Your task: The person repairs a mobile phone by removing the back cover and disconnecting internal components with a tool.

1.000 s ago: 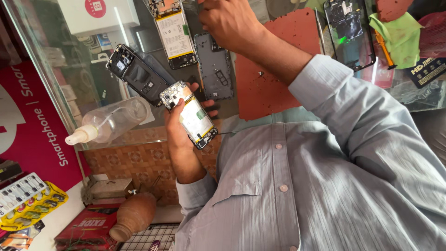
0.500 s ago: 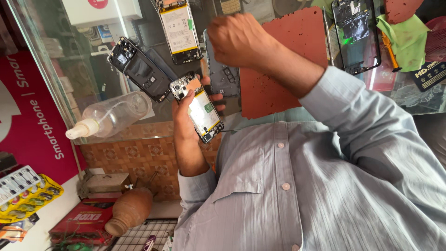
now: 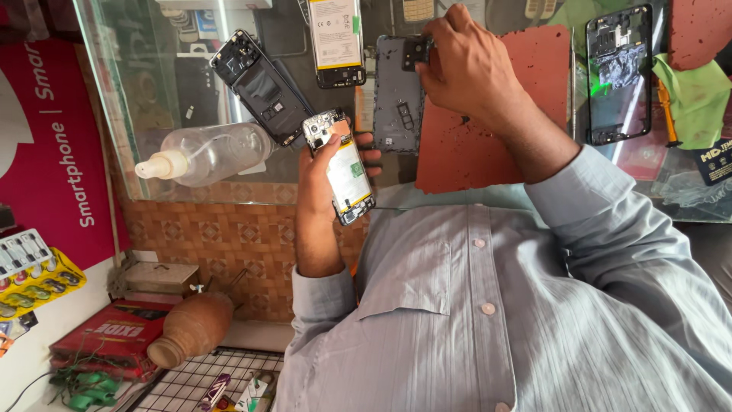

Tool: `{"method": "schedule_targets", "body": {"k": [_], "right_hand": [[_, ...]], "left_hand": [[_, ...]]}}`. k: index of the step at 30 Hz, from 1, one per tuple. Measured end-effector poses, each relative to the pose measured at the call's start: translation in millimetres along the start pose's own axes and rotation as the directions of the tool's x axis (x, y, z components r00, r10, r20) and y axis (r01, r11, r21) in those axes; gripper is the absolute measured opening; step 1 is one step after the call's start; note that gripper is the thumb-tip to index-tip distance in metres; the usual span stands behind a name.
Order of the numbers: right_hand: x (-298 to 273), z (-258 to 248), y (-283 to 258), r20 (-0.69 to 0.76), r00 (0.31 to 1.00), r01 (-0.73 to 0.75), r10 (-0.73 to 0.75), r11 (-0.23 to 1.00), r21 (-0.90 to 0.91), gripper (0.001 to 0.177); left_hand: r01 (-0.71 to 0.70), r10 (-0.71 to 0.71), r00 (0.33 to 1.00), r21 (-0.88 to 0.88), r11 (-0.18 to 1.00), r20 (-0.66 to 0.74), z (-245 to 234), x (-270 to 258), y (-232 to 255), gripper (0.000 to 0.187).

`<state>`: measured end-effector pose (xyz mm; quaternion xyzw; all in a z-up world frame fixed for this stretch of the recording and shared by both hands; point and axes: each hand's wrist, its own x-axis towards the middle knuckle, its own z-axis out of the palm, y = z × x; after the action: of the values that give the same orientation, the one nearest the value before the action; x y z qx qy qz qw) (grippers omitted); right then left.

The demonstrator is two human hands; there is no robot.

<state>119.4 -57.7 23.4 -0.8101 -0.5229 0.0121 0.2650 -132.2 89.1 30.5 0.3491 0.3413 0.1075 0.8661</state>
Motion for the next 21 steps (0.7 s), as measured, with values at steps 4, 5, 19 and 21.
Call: {"method": "schedule_targets", "body": {"k": [4, 5, 19, 21], "right_hand": [[2, 8, 10, 0.031, 0.999, -0.032, 0.028, 0.989, 0.145, 0.035], [3, 10, 12, 0.034, 0.999, -0.032, 0.026, 0.982, 0.184, 0.035], [33, 2, 15, 0.222, 0.927, -0.374, 0.301, 0.728, 0.575, 0.008], [34, 2, 14, 0.215, 0.93, -0.367, 0.299, 0.701, 0.612, 0.007]], "left_hand": [[-0.026, 0.025, 0.999, -0.023, 0.999, -0.032, -1, 3, -7, 0.046], [-0.017, 0.016, 0.999, -0.03, 0.999, -0.031, -2, 3, -7, 0.046], [0.021, -0.02, 0.999, -0.021, 1.0, 0.03, -10, 10, -1, 0.049], [0.002, 0.0, 0.999, -0.029, 1.0, 0.049, -10, 10, 1, 0.05]]}}
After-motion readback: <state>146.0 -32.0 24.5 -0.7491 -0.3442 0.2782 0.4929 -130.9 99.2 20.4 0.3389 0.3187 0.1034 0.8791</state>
